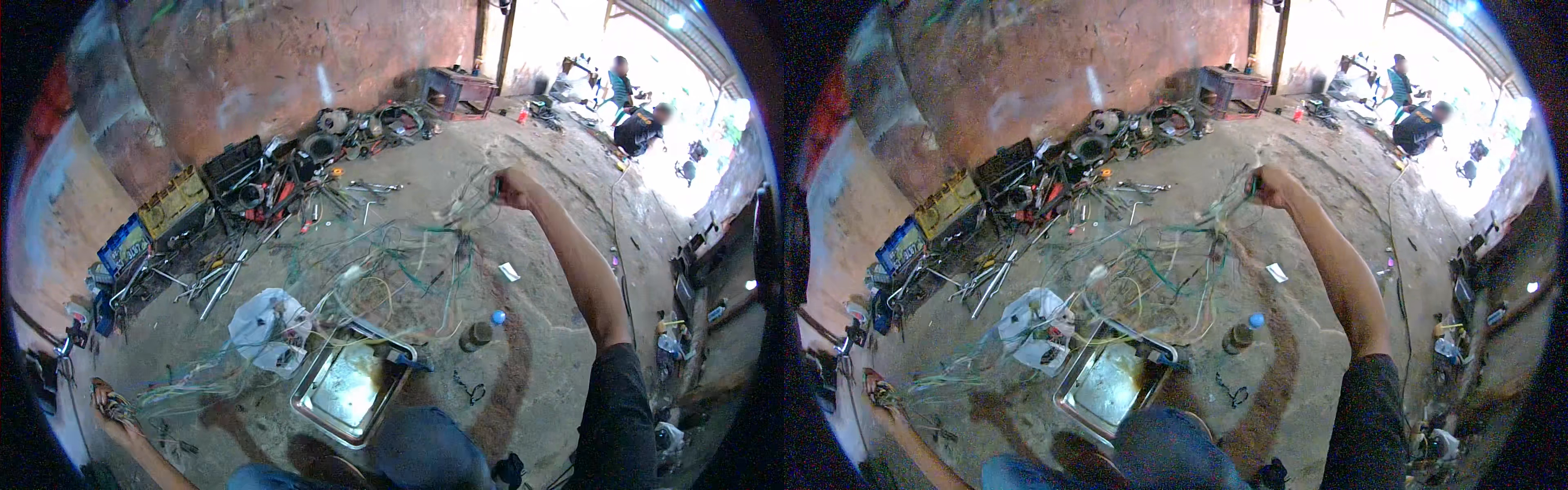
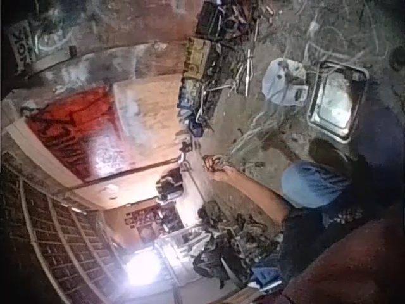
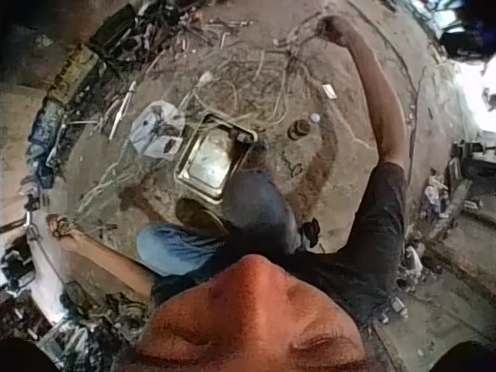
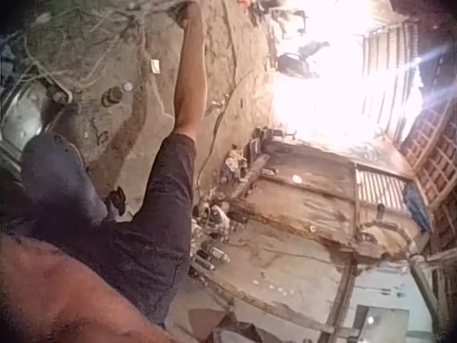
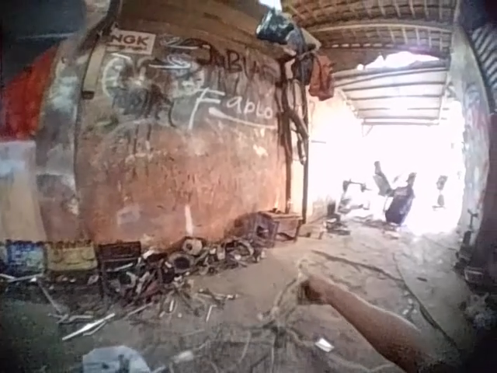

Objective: Cleaning and organizing a motorcycle wiring harness using a brush and cloth.

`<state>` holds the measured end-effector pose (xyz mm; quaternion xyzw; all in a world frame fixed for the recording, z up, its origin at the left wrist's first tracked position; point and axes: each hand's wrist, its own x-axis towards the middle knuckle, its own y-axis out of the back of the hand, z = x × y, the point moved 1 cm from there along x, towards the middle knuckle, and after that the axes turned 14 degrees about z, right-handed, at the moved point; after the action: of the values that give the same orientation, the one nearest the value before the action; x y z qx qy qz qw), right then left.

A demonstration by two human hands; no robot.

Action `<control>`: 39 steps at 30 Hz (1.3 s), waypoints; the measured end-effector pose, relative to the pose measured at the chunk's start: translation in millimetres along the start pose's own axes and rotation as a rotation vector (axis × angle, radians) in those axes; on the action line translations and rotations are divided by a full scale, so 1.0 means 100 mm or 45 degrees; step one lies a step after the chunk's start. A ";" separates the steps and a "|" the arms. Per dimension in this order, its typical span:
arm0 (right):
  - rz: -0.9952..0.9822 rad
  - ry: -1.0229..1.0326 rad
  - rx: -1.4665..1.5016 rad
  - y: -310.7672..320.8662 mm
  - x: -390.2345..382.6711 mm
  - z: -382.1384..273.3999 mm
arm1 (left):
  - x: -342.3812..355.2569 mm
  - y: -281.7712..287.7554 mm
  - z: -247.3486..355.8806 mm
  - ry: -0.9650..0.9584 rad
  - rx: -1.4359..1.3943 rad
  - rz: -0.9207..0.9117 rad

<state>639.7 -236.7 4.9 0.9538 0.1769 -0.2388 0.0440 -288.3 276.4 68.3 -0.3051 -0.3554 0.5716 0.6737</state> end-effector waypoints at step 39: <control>0.950 1.285 0.942 4.40 -2.20 -2.91 | 2.54 -0.37 0.01 -0.334 0.388 0.503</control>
<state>744.7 -667.4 365.1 0.8971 -0.2536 0.2169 -0.2897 -244.5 521.2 132.1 -0.1870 -0.2832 0.7733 0.5356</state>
